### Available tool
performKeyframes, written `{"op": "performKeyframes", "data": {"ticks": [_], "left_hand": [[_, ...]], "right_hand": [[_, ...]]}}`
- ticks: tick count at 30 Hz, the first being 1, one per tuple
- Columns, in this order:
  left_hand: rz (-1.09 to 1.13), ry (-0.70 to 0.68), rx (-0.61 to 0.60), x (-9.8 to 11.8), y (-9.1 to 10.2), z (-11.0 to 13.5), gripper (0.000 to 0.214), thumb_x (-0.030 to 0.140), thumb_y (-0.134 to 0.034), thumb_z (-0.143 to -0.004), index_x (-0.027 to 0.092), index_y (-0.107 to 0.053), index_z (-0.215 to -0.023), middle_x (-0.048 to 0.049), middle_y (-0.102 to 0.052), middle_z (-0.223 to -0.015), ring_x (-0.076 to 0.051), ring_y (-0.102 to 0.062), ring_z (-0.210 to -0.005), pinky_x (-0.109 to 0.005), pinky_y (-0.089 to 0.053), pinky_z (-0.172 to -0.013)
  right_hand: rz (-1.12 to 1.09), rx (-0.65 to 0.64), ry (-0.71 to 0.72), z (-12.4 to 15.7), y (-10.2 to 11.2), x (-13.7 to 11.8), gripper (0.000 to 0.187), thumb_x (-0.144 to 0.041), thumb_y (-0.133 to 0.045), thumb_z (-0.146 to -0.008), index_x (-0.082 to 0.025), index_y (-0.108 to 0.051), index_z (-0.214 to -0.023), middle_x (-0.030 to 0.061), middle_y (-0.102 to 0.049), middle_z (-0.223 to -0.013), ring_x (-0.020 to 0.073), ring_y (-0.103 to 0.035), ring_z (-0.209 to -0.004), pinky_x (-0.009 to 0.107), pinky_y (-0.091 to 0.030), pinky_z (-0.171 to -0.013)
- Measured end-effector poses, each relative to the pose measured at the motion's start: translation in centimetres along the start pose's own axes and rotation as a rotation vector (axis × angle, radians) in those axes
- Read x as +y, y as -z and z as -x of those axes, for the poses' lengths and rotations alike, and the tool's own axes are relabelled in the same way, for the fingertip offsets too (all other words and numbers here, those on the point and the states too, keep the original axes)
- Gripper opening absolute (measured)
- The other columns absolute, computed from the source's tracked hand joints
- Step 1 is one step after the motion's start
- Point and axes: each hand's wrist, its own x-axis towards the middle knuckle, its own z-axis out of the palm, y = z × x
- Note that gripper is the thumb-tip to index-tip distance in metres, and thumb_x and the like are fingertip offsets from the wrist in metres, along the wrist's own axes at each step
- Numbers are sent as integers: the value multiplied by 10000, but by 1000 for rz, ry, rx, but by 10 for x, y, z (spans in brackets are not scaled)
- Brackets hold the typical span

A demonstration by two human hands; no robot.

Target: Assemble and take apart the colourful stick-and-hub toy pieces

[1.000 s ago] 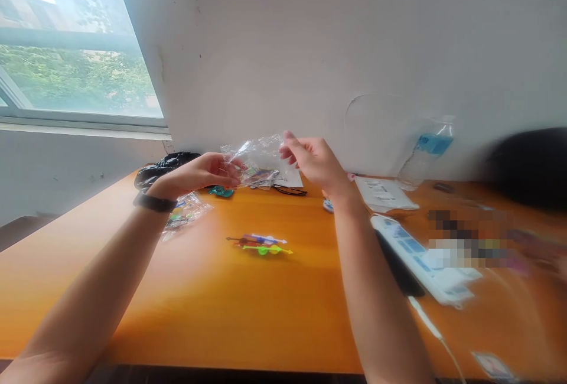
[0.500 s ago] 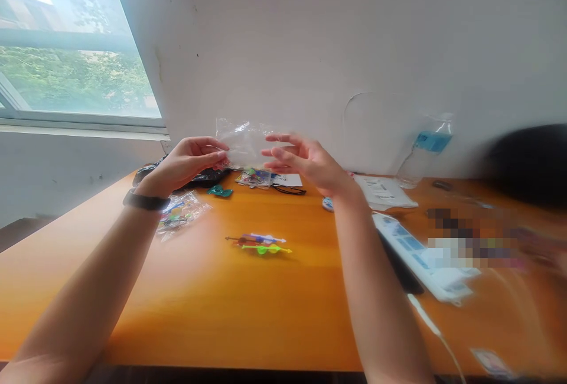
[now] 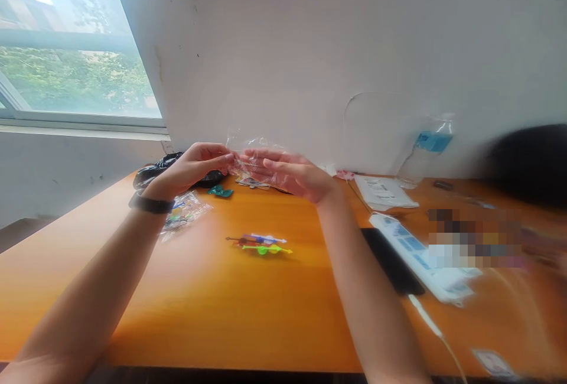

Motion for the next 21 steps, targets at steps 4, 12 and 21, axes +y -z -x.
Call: {"op": "performKeyframes", "data": {"ticks": [4, 12, 21], "left_hand": [[-62, -81, 29, 7, -4, 1, 360, 455, -692, -967, 198, -759, -1210, -103, -757, -1100, -214, -708, -998, -303, -574, -875], [-759, -578, 156, 10, -22, 4, 908, 493, -852, -796, 284, -443, -1579, -106, -397, -1655, -425, -237, -1550, -559, -297, -1233], [-870, -641, 3, -20, -50, -3, 892, 185, -733, -786, 234, -377, -1602, -148, -523, -1526, -381, -428, -1442, -564, -254, -1254]], "right_hand": [[-42, -23, 40, -4, -6, 2, 607, -651, -643, -907, -297, -645, -1400, 85, -703, -1378, 299, -565, -1403, 520, -511, -1129], [-42, 38, -74, -5, -1, 4, 846, -796, -580, -864, -203, -576, -1469, 145, -743, -1263, 330, -647, -1288, 513, -539, -1079], [-132, -102, -123, -14, -3, 23, 771, -869, -471, -883, -227, -696, -1246, 136, -771, -1119, 315, -712, -1126, 490, -578, -972]]}}
